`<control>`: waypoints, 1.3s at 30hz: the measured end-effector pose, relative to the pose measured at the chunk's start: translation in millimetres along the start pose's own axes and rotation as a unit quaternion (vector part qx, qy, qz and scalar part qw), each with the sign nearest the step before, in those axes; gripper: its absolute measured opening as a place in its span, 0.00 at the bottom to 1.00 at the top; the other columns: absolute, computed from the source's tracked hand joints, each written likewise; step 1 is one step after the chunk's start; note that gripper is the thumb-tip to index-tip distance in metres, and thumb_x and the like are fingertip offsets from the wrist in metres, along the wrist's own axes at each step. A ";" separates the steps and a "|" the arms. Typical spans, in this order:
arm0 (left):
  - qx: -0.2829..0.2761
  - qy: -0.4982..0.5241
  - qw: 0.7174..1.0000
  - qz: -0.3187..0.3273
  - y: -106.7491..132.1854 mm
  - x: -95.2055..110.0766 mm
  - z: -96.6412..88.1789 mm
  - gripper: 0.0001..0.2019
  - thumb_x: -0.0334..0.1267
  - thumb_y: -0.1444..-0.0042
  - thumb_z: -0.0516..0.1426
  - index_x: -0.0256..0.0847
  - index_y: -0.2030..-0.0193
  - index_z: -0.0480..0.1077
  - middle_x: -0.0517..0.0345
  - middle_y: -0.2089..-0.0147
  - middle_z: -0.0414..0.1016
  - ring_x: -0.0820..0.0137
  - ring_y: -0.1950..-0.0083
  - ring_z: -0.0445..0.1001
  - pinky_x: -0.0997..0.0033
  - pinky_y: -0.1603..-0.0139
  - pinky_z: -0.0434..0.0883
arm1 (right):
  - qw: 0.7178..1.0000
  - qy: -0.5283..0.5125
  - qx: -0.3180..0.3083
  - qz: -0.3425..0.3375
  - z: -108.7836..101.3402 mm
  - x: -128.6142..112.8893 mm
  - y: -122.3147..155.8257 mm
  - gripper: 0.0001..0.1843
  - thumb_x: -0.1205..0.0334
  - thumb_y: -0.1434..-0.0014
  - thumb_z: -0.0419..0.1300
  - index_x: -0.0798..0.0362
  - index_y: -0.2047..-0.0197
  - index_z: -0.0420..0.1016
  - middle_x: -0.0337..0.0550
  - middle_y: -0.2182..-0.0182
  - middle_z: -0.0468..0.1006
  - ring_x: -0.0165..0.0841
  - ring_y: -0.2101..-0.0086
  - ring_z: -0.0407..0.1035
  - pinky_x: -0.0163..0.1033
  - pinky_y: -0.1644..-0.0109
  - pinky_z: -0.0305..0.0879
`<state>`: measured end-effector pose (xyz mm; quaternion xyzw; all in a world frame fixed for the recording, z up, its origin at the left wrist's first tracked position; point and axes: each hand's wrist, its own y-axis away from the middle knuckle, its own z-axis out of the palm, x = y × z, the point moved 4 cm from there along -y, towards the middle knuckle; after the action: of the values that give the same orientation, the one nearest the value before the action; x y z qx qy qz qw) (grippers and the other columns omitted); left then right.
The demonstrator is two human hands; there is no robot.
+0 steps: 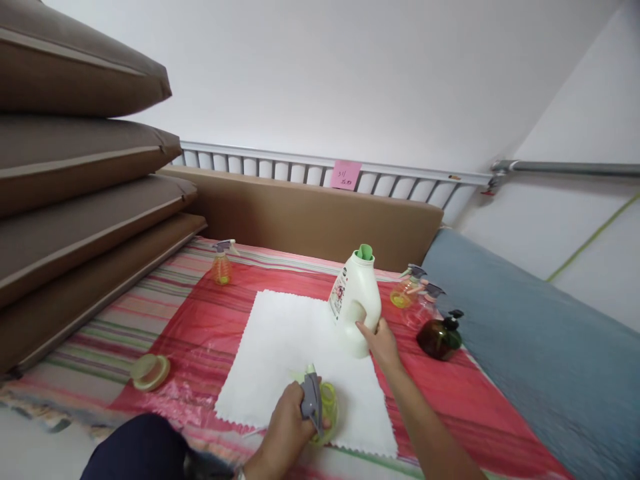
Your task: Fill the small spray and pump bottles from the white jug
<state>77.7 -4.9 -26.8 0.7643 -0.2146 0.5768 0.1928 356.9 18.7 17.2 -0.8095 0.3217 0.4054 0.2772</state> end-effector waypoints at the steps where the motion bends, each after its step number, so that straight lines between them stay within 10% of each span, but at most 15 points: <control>1: -0.001 0.004 1.000 0.002 -0.4 -0.1 0.3 0.26 0.36 0.57 0.61 0.37 0.48 0.68 0.52 0.57 0.72 0.64 0.60 0.70 0.69 0.58 0.67 | 1.000 -0.008 -0.005 -0.009 -3.1 -1.3 1.5 0.26 0.48 0.60 0.62 0.55 0.60 0.69 0.52 0.64 0.79 0.46 0.63 0.73 0.45 0.62 0.66; 7: 0.000 0.023 1.000 0.005 -0.6 5.7 -1.3 0.24 0.35 0.58 0.60 0.34 0.50 0.69 0.51 0.58 0.73 0.64 0.60 0.70 0.68 0.59 0.67 | 0.994 -0.068 -0.041 -0.070 -19.0 -2.9 66.3 0.30 0.50 0.52 0.57 0.55 0.47 0.62 0.56 0.48 0.71 0.43 0.50 0.67 0.47 0.48 0.64; 14: -0.001 0.068 0.997 0.034 -3.5 6.4 0.8 0.18 0.34 0.59 0.60 0.36 0.58 0.71 0.53 0.62 0.76 0.62 0.60 0.73 0.67 0.58 0.69 | 0.961 -0.097 -0.245 -0.082 35.9 12.6 185.8 0.48 0.70 0.64 0.63 0.51 0.38 0.51 0.52 0.41 0.62 0.42 0.42 0.58 0.50 0.39 0.54; 20: 0.018 0.111 0.993 0.039 -6.2 19.0 -17.7 0.25 0.31 0.59 0.61 0.35 0.51 0.69 0.49 0.54 0.76 0.59 0.54 0.73 0.63 0.51 0.69 | 0.971 -0.113 -0.194 -0.083 60.0 -5.1 187.0 0.41 0.69 0.62 0.63 0.52 0.44 0.55 0.51 0.46 0.67 0.42 0.47 0.63 0.47 0.43 0.58; 26: 0.024 0.183 0.978 0.094 -8.6 108.8 -52.1 0.23 0.40 0.52 0.62 0.37 0.48 0.69 0.44 0.46 0.72 0.56 0.44 0.69 0.58 0.46 0.67 | 0.970 -0.093 -0.184 -0.131 63.8 2.0 185.5 0.43 0.67 0.63 0.67 0.50 0.43 0.55 0.50 0.47 0.66 0.46 0.46 0.61 0.53 0.41 0.55; 30: -0.022 0.189 0.973 0.130 -17.1 149.8 -42.1 0.22 0.41 0.53 0.63 0.38 0.49 0.70 0.44 0.46 0.72 0.56 0.43 0.68 0.56 0.44 0.65 | 0.965 -0.102 -0.183 -0.158 66.0 5.1 185.5 0.43 0.63 0.62 0.69 0.50 0.43 0.55 0.51 0.46 0.66 0.46 0.46 0.61 0.52 0.41 0.56; 39: -0.004 0.222 0.956 0.190 -20.6 172.3 -34.5 0.18 0.44 0.45 0.57 0.38 0.51 0.70 0.43 0.47 0.73 0.56 0.45 0.70 0.55 0.46 0.66 | 0.960 -0.113 -0.180 -0.180 66.5 7.7 185.1 0.44 0.54 0.60 0.70 0.50 0.42 0.55 0.52 0.47 0.67 0.48 0.47 0.63 0.55 0.42 0.57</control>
<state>103.2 12.8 147.4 0.5616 -0.3100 0.7568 0.1256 190.7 -54.7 -58.4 -0.8394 0.0591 0.4889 0.2300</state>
